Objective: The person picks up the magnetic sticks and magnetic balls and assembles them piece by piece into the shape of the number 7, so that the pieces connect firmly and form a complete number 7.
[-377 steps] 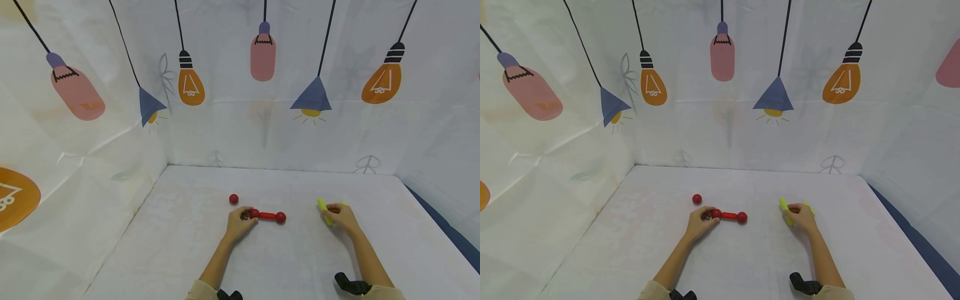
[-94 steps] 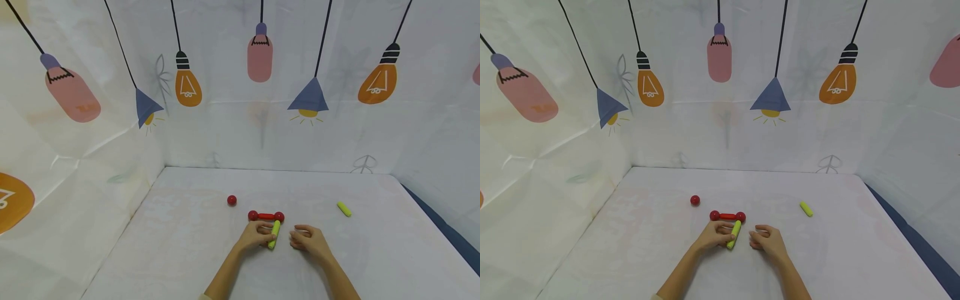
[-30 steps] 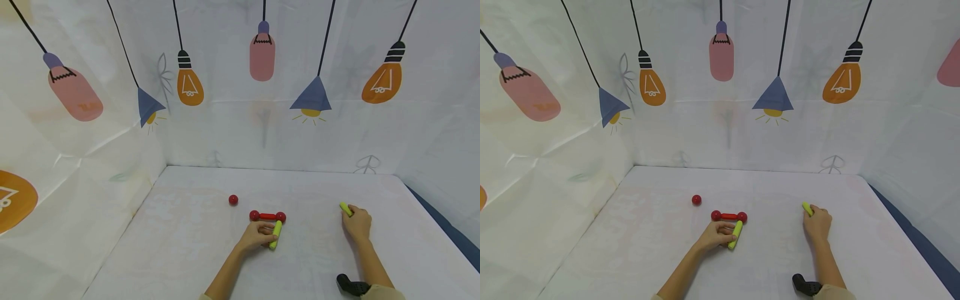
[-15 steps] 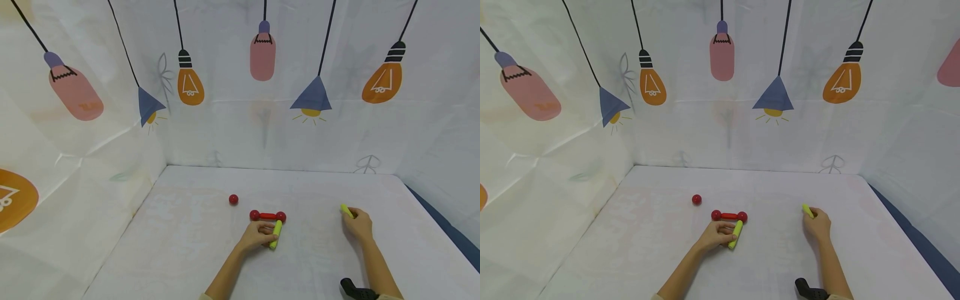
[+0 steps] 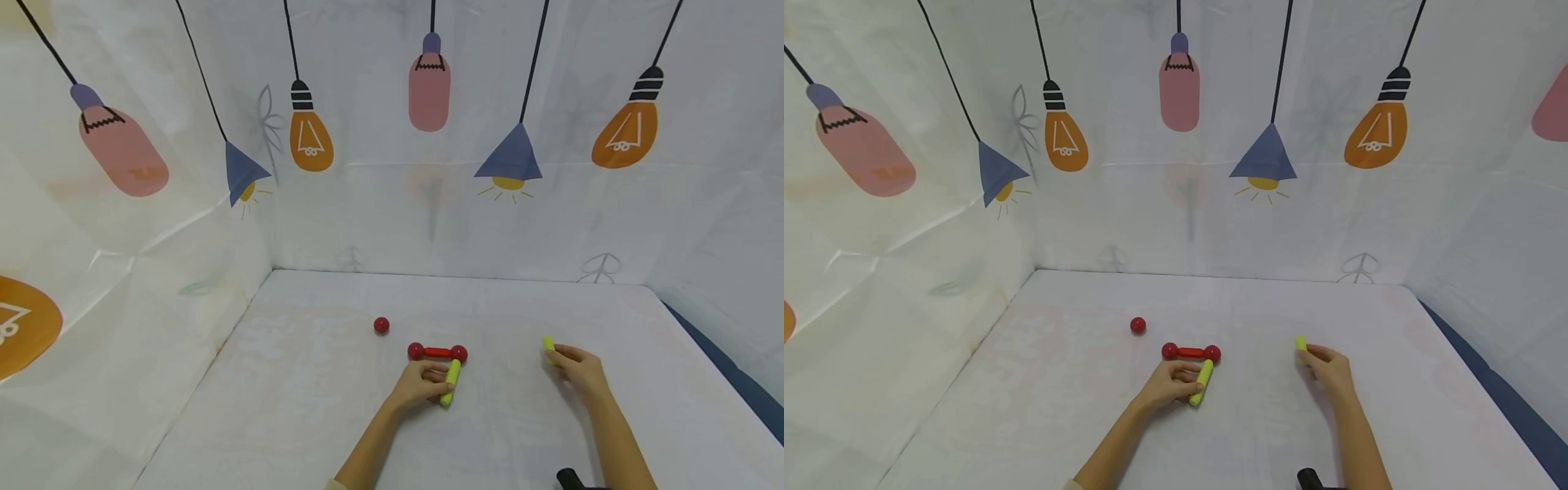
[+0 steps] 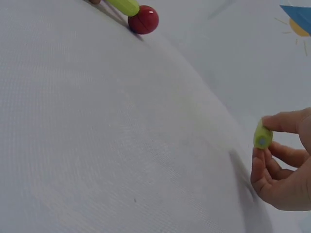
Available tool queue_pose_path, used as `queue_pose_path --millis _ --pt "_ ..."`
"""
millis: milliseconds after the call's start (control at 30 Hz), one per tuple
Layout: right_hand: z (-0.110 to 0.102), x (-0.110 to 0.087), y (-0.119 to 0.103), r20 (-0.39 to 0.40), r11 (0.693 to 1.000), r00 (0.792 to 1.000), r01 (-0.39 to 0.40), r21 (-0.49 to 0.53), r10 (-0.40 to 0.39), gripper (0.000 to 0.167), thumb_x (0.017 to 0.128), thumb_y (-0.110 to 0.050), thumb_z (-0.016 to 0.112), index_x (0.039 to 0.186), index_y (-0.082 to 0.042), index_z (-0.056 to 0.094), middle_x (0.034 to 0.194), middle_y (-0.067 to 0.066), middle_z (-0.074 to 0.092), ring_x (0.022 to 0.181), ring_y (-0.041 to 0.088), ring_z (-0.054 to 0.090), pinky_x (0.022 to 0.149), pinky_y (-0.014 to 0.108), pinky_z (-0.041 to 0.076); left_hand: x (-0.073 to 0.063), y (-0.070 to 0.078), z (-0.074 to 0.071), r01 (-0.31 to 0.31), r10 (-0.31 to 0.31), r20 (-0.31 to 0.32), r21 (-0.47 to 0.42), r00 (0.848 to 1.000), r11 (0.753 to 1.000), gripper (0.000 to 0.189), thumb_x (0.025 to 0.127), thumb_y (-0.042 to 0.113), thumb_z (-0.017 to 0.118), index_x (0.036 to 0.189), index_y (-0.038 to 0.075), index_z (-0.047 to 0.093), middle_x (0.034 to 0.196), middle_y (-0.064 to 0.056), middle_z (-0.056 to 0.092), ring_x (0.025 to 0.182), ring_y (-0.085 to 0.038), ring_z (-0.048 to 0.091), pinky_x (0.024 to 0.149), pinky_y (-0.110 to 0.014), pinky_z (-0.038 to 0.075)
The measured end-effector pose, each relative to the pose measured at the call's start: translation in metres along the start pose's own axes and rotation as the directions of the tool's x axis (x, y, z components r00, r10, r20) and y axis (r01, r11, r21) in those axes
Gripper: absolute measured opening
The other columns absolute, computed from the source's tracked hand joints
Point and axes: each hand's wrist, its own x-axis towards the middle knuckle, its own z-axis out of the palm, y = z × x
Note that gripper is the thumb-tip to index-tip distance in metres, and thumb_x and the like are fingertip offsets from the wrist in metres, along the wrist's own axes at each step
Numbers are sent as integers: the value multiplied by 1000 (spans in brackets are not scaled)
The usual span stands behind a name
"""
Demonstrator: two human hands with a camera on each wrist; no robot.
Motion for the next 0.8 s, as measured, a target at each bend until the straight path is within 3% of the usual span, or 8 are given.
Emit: queue_pose_path --millis 267,500,800 --pt "12 -11 2 109 990 993 22 138 -37 61 90 -15 61 131 22 35 87 -9 63 77 1 61 73 18 50 3 -4 0 14 -14 -1 2 1000 1000 32 80 4 70 109 -8 63 93 -14 67 83 -17 62 64 -26 54" --pt "19 -19 3 175 988 984 15 153 -42 67 92 -17 60 137 19 25 95 -5 64 84 6 66 79 14 47 18 -31 3 12 -12 -17 5 1000 1000 31 79 6 72 109 -2 66 92 -9 68 81 -15 63 62 -26 54" --pt "32 -25 6 204 977 979 -13 211 -30 68 91 -10 58 141 15 20 96 0 65 81 11 68 78 18 49 20 -34 3 -3 3 -12 -3 1000 1000 32 77 6 74 107 -3 66 90 -9 68 80 -14 63 62 -27 55"
